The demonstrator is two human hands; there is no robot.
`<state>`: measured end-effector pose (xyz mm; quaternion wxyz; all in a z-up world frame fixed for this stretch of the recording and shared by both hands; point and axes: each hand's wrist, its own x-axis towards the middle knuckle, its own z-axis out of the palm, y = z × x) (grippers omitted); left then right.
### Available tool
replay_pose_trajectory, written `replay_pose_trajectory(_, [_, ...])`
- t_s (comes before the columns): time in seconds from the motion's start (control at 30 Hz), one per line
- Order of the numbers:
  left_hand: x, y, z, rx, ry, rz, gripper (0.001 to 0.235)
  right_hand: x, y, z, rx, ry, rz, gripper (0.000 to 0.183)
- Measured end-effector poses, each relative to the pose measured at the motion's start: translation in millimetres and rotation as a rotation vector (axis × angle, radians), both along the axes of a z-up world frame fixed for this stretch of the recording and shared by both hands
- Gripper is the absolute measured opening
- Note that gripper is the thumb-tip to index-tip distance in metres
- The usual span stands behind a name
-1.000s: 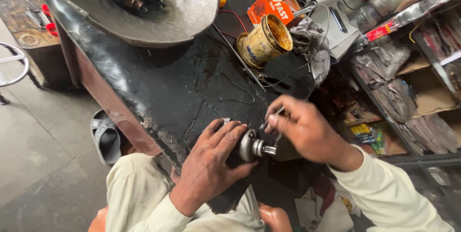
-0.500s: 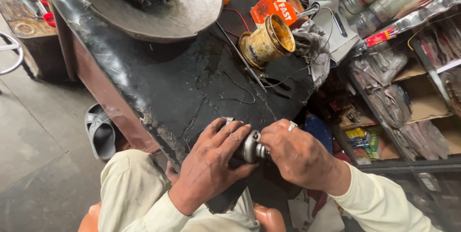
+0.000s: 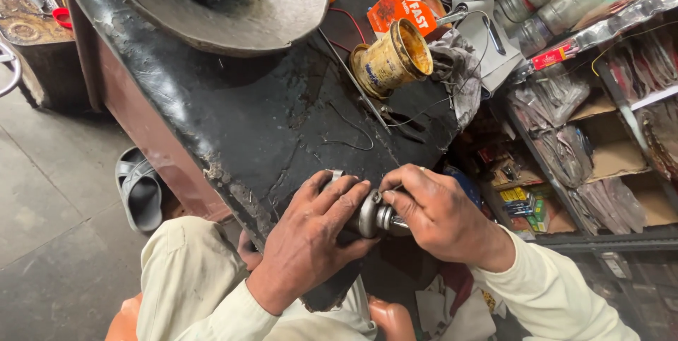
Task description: The person sits at a workbench holding a cylindrical automotive starter motor, working on its end with their fingers to fit and seat components, then picks up a wrench and tightens a part on the motor. Other starter motors and parts sit in a metal bowl on the bench while a second person handles a red box nearby.
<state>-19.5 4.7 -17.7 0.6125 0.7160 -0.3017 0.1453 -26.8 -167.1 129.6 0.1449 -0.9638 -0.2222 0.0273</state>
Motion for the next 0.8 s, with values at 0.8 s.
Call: replay_pose_trajectory(0.8, [30, -1, -18, -0.818, 0.956, -0.035, 0.051, 18, -52, -110, 0.494, -0.508, -0.394, 0.028])
